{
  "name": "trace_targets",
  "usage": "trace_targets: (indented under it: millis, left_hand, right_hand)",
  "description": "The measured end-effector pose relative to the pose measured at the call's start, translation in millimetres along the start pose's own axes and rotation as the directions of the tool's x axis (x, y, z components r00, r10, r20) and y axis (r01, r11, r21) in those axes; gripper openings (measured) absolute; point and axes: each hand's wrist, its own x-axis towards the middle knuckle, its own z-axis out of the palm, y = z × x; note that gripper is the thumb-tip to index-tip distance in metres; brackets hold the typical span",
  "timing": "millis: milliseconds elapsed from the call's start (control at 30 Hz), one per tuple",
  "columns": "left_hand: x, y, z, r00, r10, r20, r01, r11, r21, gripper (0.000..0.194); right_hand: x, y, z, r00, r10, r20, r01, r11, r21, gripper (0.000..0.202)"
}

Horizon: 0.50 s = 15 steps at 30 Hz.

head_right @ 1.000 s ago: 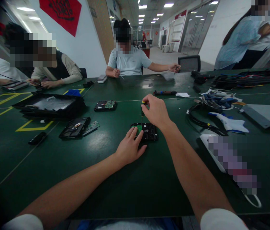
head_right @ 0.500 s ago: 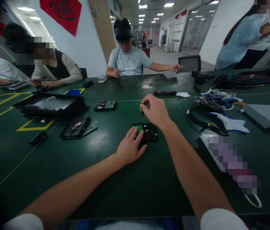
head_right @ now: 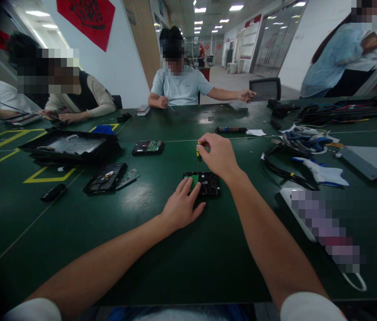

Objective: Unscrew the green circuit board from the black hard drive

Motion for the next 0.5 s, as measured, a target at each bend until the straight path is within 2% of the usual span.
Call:
trace_targets:
  millis: [133,367,500]
  left_hand:
    - [-0.1,-0.5,0.7,1.000,-0.004,-0.003,0.004,1.000,-0.006,0.071]
    - [-0.3,-0.4,-0.9,1.000,-0.001,-0.005,0.001,1.000,-0.008,0.071]
    - [0.1,0.6,-1.7,1.000,-0.002,-0.002,0.002,1.000,-0.011,0.071]
  right_hand:
    - [0.4,-0.7,-1.0,0.999,-0.041,0.009,0.042,0.999,-0.019,0.009]
    - [0.2,-0.3,0.0,1.000,0.018,-0.017,-0.019,1.000,-0.009,0.006]
    - [0.2,1.6,0.5,0.999,-0.041,-0.009,0.041,0.999,-0.024,0.009]
